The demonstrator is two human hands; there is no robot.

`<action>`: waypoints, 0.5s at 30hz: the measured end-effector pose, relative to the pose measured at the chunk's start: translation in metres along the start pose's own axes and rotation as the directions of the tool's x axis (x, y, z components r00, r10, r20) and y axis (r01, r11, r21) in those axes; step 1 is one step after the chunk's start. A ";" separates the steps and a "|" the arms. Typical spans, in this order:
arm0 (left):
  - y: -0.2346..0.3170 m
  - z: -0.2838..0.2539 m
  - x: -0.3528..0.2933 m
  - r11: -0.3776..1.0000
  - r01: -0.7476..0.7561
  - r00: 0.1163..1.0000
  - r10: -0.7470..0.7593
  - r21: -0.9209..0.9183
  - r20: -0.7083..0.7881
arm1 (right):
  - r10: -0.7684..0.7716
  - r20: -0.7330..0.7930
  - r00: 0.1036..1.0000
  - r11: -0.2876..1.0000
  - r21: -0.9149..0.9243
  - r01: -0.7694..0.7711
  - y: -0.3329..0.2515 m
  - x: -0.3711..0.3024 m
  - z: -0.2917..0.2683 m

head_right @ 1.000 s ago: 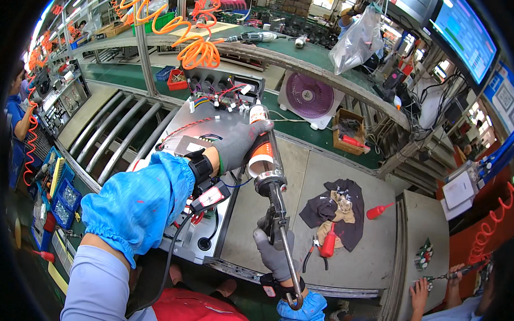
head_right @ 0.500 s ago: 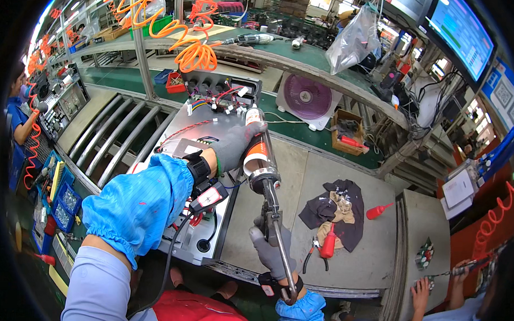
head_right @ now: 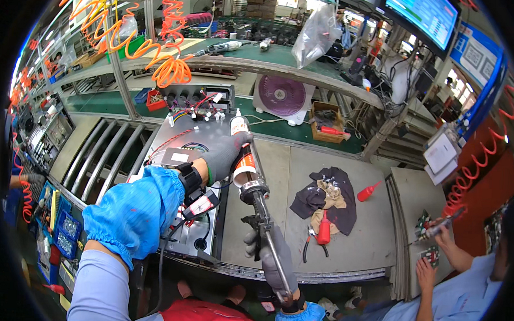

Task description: Assembling components and wiring an industrial electronic power unit on a production line.

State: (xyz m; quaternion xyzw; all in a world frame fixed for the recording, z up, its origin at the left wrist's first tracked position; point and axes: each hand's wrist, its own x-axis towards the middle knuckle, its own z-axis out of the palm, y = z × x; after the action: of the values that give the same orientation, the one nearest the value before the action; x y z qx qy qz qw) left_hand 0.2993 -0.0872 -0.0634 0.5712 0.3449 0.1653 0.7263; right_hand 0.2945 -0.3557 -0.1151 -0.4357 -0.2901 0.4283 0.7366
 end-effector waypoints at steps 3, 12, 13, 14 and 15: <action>0.009 0.025 -0.018 0.975 0.082 0.991 -0.058 -0.204 0.119 | -0.085 -0.085 0.993 0.996 -0.011 0.084 -0.011 -0.021 -0.003; 0.075 0.030 -0.057 0.983 -0.184 0.745 0.122 0.025 0.656 | -0.186 -0.633 0.751 0.930 0.134 0.343 -0.016 -0.072 -0.080; 0.079 0.026 -0.073 0.917 -0.393 0.821 0.320 0.062 0.473 | -0.045 -0.705 0.708 0.917 0.253 0.309 -0.015 -0.075 -0.103; 0.089 0.023 -0.088 0.871 -0.489 0.784 0.418 0.042 0.459 | -0.008 -0.685 0.729 0.894 0.322 0.313 -0.013 -0.080 -0.123; 0.102 0.019 -0.105 0.797 -0.605 0.706 0.535 0.003 0.464 | -0.004 -0.673 0.739 0.887 0.339 0.314 -0.010 -0.087 -0.140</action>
State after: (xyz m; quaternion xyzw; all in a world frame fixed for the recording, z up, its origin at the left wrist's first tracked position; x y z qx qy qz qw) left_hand 0.2538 -0.1379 0.0678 0.7260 -0.0107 0.2211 0.6511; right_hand 0.3694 -0.4899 -0.1743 -0.3563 0.0518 0.2349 0.9029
